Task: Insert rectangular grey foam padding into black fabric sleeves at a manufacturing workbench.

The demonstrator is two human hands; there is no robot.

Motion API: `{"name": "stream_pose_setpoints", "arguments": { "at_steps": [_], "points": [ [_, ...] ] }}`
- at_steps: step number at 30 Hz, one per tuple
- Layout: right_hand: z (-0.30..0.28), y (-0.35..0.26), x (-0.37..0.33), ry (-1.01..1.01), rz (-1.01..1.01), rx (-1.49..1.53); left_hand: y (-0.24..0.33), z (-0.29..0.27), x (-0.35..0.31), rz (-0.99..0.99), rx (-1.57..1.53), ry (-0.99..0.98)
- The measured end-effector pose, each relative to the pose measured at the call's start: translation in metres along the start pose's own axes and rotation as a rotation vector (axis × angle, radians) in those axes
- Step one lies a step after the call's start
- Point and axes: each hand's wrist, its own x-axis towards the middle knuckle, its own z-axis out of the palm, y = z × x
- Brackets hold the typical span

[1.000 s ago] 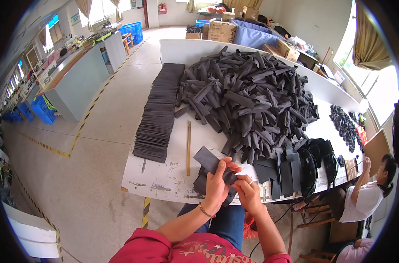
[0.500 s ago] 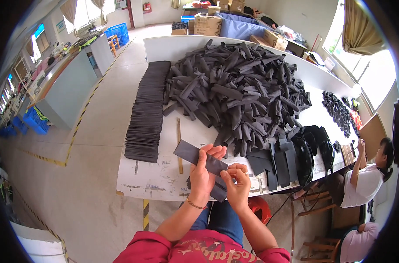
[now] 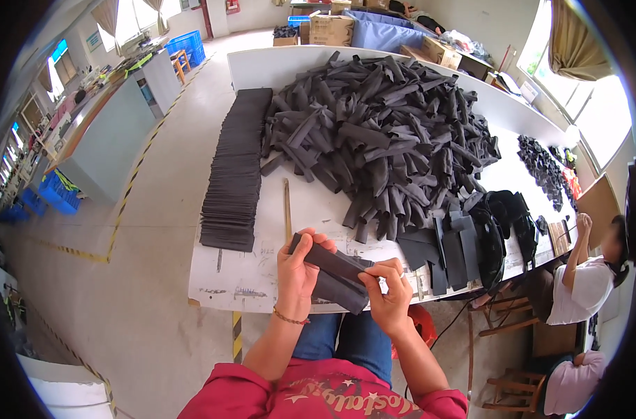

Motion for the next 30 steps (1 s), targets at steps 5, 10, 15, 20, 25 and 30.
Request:
{"name": "stream_pose_setpoints", "arguments": {
  "at_steps": [5, 10, 15, 20, 25, 30],
  "points": [
    [0.003, -0.006, -0.003, 0.022, 0.107, 0.099, 0.003, 0.004, 0.002, 0.027, -0.004, -0.096],
    [-0.008, -0.002, 0.011, 0.135, -0.303, -0.196, -0.009, 0.009, -0.018, 0.015, 0.149, 0.119],
    [-0.009, 0.002, 0.010, -0.042, -0.552, -0.356, -0.015, 0.027, -0.037, -0.206, 0.201, 0.098],
    [-0.016, 0.005, -0.004, 0.004, 0.078, -0.025, 0.000, 0.021, -0.030, -0.221, 0.400, 0.014],
    [-0.011, 0.022, -0.015, -0.082, 0.731, 0.693, -0.015, 0.024, -0.027, -0.220, 0.557, -0.126],
    [-0.004, 0.031, -0.026, 0.071, 0.764, 0.744, -0.029, 0.016, -0.042, -0.368, 0.688, -0.103]
  ]
}}
